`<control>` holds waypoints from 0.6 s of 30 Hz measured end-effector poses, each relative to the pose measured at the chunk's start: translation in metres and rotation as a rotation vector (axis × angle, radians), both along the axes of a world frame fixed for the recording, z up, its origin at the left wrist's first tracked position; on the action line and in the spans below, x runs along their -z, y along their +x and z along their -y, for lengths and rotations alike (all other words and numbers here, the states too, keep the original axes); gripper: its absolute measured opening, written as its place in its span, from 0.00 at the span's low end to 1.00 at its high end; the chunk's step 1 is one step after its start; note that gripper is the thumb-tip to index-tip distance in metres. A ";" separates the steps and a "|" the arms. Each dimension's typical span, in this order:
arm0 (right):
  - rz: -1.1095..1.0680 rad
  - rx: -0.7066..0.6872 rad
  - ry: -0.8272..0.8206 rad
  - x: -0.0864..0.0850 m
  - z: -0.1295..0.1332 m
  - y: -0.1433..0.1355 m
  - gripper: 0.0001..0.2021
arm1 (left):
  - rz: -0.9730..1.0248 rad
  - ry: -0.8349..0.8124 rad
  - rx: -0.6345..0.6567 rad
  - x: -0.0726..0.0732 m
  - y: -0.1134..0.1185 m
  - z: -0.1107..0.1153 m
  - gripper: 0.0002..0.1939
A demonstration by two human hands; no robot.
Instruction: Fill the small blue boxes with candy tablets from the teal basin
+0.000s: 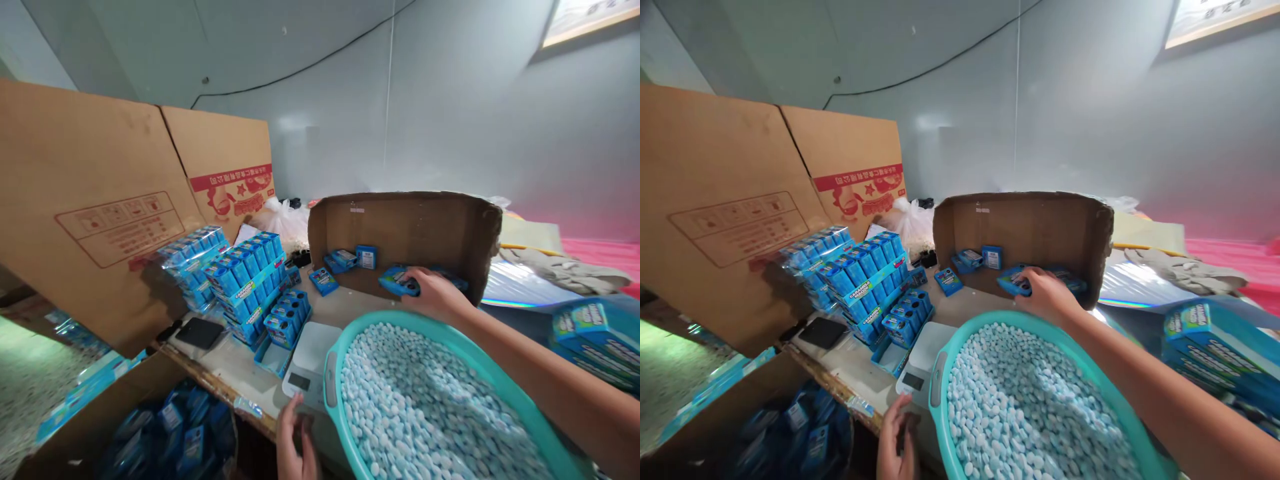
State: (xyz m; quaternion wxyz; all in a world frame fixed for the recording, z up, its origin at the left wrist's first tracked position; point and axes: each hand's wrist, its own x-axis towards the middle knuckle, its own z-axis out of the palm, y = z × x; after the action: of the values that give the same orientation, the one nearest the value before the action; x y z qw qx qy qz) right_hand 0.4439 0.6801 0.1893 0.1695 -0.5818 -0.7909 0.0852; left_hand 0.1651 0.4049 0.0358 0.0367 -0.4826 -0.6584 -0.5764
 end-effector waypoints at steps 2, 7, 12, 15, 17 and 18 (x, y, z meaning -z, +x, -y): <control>-0.038 -0.188 0.063 -0.021 0.045 0.002 0.20 | -0.170 0.016 0.121 -0.032 0.005 -0.010 0.19; -0.312 -0.630 -0.062 -0.056 0.144 -0.007 0.18 | -0.660 -0.098 0.517 -0.132 0.038 -0.052 0.35; -0.492 -0.253 0.146 -0.039 0.176 -0.014 0.27 | -0.449 -0.236 0.718 -0.174 0.053 -0.113 0.18; -0.305 -0.291 0.032 -0.013 0.199 -0.021 0.37 | -0.122 -0.353 0.751 -0.165 0.054 -0.145 0.13; -0.169 -0.469 -0.126 0.005 0.212 -0.028 0.43 | 0.030 -0.419 0.823 -0.153 0.056 -0.158 0.12; -0.136 -0.540 -0.184 0.014 0.216 -0.032 0.44 | 0.076 -0.440 0.861 -0.148 0.057 -0.163 0.13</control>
State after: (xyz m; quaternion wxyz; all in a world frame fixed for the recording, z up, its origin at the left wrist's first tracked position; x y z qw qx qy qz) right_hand 0.4123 0.4642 0.1755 0.1400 -0.3561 -0.8928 0.2375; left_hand 0.2220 0.5675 0.1833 -0.3321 -0.6859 -0.5061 -0.4038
